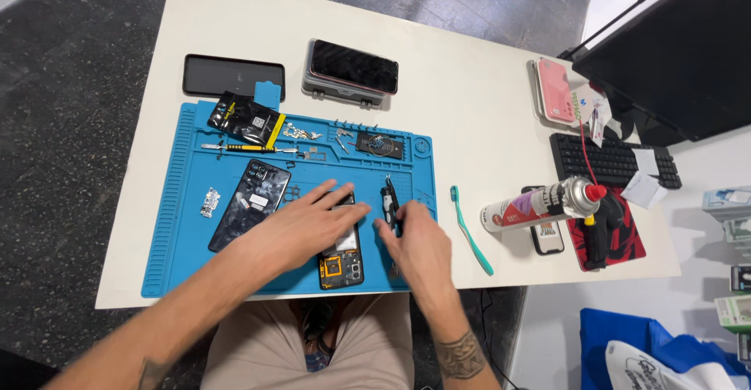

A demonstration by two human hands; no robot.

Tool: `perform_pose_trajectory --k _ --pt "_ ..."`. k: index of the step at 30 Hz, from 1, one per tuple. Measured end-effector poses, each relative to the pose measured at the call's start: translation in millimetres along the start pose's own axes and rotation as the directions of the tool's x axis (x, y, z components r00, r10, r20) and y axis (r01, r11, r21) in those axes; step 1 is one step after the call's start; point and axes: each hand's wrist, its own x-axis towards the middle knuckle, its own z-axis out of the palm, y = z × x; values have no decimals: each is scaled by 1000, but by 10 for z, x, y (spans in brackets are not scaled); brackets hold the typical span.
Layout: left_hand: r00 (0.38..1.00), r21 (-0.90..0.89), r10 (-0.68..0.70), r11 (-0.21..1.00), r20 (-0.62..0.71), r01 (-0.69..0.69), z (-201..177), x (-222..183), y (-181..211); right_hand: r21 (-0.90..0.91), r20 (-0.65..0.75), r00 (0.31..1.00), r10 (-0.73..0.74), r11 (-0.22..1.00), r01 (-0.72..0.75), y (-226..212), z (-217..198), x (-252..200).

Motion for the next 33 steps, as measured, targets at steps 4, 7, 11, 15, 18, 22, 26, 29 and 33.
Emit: perform_pose_trajectory --k 4,7,11,15,18,22,26,29,33 --pt "988 172 133 978 -81 -117 68 216 -90 35 53 998 36 999 -38 87 25 18" --pt "977 224 210 951 42 -214 6 218 -263 316 54 998 23 948 -39 94 -167 -53" --pt "997 193 46 980 69 -59 132 -8 -443 671 -98 995 -1 739 67 132 -504 -290" --pt "973 124 -178 973 -148 197 535 -91 -180 763 -160 986 39 639 98 281 -477 -422" --pt "781 -10 -452 868 -431 497 803 54 243 746 -114 993 43 664 57 299 -499 -456" --pt "627 -110 -665 716 -405 689 697 248 641 705 -134 988 72 708 44 235 -469 -559" --pt "606 -367 -784 608 -136 704 432 120 616 605 -178 984 -7 788 115 111 -507 -690" --pt "695 -474 -684 698 -220 537 497 -228 511 556 -184 981 -63 816 157 199 -409 -778" --pt "881 -489 -298 867 -367 89 585 -712 445 468 -141 971 -195 851 238 199 -297 -846"
